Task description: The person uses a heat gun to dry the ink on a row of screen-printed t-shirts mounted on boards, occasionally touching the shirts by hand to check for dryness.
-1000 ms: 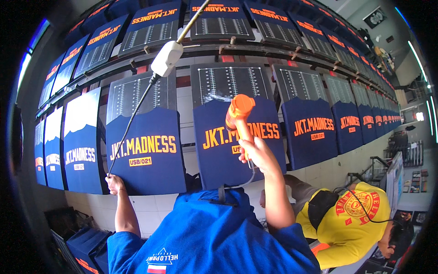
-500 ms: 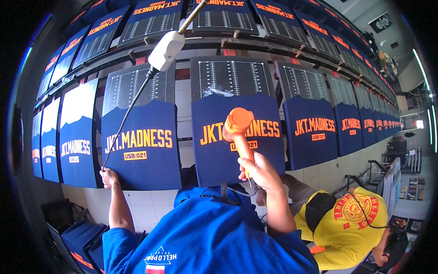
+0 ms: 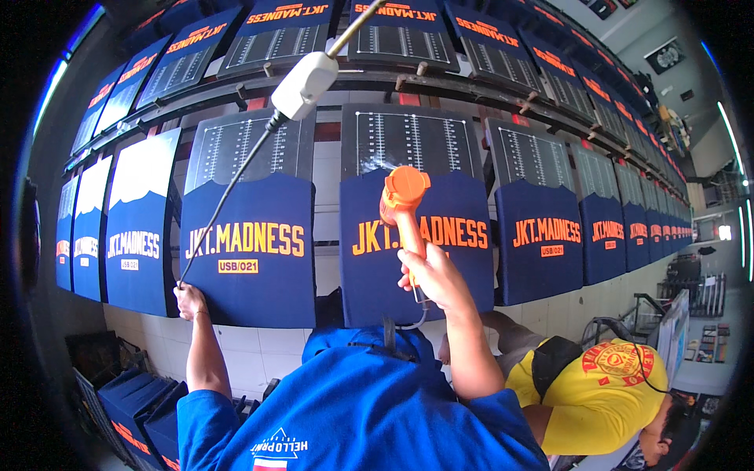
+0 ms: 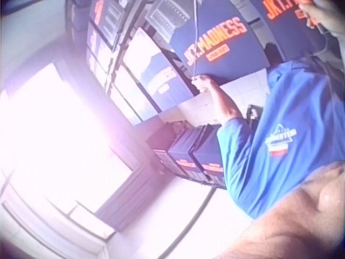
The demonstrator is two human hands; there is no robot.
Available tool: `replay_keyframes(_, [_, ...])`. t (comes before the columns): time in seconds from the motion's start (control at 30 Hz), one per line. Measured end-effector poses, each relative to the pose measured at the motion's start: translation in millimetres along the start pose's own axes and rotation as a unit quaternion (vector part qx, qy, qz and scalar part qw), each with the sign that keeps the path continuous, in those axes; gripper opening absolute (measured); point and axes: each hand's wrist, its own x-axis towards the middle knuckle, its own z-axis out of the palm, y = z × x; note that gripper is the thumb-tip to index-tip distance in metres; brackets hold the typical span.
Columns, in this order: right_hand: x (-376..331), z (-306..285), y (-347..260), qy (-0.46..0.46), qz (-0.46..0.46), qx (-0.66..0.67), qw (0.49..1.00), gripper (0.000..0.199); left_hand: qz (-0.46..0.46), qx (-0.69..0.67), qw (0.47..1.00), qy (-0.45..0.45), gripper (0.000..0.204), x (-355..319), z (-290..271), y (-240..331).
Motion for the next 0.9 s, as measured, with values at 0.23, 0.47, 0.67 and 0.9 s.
replay_keyframes(0.23, [4.8, 11.1, -7.5, -0.043, 0.007, 0.017, 0.999, 0.026, 0.002, -0.002, 1.0, -0.001, 0.048, -2.4, -2.8, -0.6])
replay_keyframes(0.47, [-11.1, 14.2, -10.7, -0.07, 0.035, -0.011, 0.997, 0.026, 0.0, 0.0, 1.0, 0.003, 0.048, -6.8, -7.6, 0.9])
replay_keyframes(0.67, [7.1, 24.7, -6.2, -0.063, 0.002, -0.006, 0.998, 0.026, 0.006, -0.009, 1.0, 0.003, 0.049, -2.0, -3.2, -1.8])
replay_keyframes(0.9, [4.0, 27.2, -6.8, -0.078, 0.016, -0.006, 0.997, 0.025, 0.008, 0.003, 1.0, -0.001, 0.048, -2.5, -4.1, 0.9])
